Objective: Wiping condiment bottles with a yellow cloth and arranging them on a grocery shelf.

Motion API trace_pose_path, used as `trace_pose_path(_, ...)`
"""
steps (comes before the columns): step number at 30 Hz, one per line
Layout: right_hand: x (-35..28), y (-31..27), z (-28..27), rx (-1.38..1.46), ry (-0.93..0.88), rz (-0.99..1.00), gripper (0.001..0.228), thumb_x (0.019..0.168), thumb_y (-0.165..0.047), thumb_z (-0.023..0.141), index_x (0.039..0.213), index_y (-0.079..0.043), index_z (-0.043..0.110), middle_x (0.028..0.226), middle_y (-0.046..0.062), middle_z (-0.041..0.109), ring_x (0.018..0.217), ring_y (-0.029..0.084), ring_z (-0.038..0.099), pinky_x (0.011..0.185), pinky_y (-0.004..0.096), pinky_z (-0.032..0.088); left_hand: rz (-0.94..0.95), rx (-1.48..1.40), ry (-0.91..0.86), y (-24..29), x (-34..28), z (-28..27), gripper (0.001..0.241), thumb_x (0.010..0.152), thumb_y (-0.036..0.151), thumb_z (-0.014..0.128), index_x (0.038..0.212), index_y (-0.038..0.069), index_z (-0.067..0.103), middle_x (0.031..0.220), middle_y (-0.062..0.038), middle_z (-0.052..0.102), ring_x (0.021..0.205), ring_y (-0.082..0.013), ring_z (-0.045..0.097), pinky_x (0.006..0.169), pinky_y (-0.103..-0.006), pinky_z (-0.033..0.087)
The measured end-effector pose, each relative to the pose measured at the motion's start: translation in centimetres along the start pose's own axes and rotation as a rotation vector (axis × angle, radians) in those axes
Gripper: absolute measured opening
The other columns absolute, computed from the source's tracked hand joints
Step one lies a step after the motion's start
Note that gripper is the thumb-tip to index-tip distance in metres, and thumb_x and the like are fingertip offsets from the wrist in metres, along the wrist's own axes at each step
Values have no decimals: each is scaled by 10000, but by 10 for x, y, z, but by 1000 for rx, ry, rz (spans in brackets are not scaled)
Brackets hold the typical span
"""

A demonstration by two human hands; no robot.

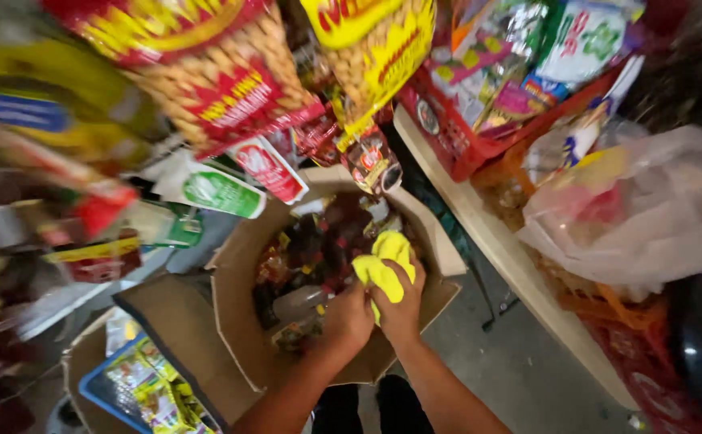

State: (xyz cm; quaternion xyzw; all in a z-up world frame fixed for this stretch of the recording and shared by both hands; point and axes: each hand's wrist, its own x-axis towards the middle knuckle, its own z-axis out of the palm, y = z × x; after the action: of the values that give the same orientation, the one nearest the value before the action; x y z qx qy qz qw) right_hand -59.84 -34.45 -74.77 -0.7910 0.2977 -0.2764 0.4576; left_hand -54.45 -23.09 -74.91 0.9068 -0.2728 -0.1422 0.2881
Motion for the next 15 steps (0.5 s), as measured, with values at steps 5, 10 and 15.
trace_pose_path(5, 44, -25, -28, 673, -229, 796, 446, 890, -254, 747, 1271, -25, 707, 1265, 298, 632, 1040, 488, 645, 896, 532, 489, -22, -99, 11, 74, -65, -148, 558, 933, 321, 647, 1379, -2, 552, 857, -193, 727, 774, -412, 695, 697, -514, 550)
trace_pose_path(10, 29, -114, -98, 1444, -833, 934, 799, 779, -532, 737, 1417, -88, 551, 1336, 171, 634, 1161, 352, 665, 967, 501, 573, 22, -137, -52, 127, -111, -281, 594, 902, 379, 705, 1382, 49, 593, 892, -185, 742, 822, -378, 712, 746, -471, 564)
trace_pose_path(15, -12, -176, -110, 1705, -1041, 676, 732, 894, -469, 714, 1486, -111, 476, 1392, 153, 614, 1203, 362, 634, 888, 581, 529, 104, -414, 76, 175, -136, -348, 612, 790, 343, 856, 1309, 64, 690, 1027, -148, 781, 916, -302, 760, 839, -413, 586)
